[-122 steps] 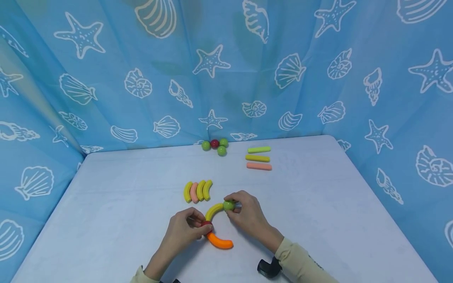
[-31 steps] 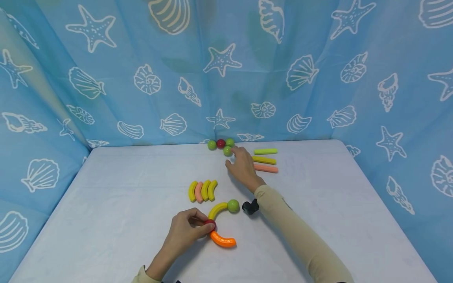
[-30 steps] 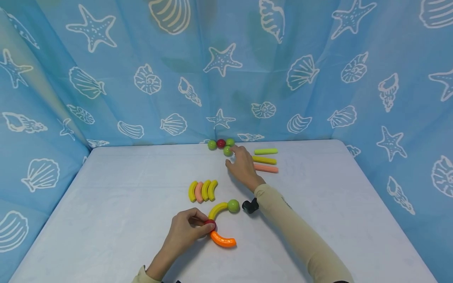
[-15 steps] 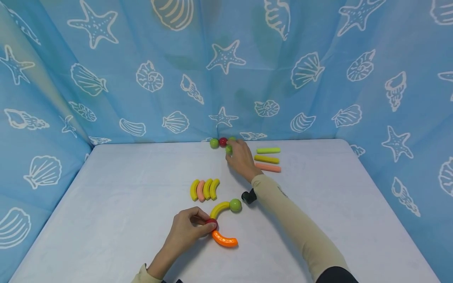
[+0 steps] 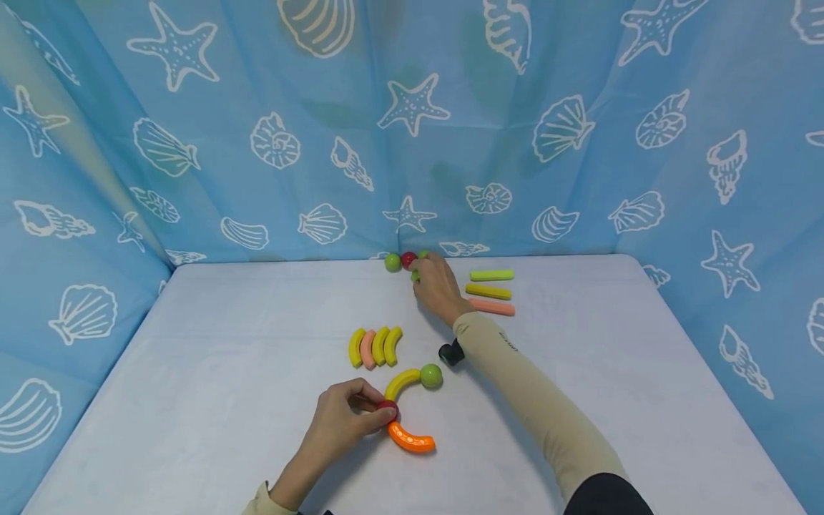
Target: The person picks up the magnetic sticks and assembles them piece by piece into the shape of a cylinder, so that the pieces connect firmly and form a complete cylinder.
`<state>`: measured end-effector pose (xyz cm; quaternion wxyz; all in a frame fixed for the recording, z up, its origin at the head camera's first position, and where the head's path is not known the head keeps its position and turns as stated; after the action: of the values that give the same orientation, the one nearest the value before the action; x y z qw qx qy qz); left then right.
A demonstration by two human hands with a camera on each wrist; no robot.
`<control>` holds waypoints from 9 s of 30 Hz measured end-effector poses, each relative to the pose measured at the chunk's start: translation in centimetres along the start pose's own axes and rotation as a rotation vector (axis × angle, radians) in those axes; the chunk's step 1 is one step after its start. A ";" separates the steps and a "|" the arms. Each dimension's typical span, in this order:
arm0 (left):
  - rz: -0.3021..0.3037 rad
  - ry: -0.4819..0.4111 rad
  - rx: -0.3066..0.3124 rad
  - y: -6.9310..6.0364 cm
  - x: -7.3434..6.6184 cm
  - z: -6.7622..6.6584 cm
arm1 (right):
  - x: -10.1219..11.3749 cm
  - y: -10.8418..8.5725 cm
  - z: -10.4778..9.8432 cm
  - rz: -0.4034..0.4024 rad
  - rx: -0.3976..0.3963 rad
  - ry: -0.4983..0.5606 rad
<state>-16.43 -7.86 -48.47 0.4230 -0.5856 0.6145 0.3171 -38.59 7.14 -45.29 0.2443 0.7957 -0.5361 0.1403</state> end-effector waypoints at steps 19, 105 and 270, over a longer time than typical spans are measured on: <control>0.017 -0.004 -0.008 -0.2 -0.3 0.1 | 0.5 -2.9 -1.9 -0.030 -0.021 0.067; 0.031 0.041 -0.045 -0.3 -0.1 -0.1 | 2.7 -25.0 -5.2 -0.103 -0.050 0.548; 0.224 0.257 0.193 -0.5 -1.4 -0.8 | 1.9 -26.9 -3.2 0.543 0.006 0.544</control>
<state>-16.10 -7.95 -46.82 0.3576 -0.5060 0.7521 0.2245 -12.91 15.59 -48.06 0.3295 0.5592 -0.6424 0.4075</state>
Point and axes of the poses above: each hand's wrist, its own y-axis towards the middle knuckle, its own z-axis out of the palm, x = y × z, the point moved 7 cm from there along y, towards the middle knuckle, and after that the axes turned 4 degrees about y, right-handed, at the moved point
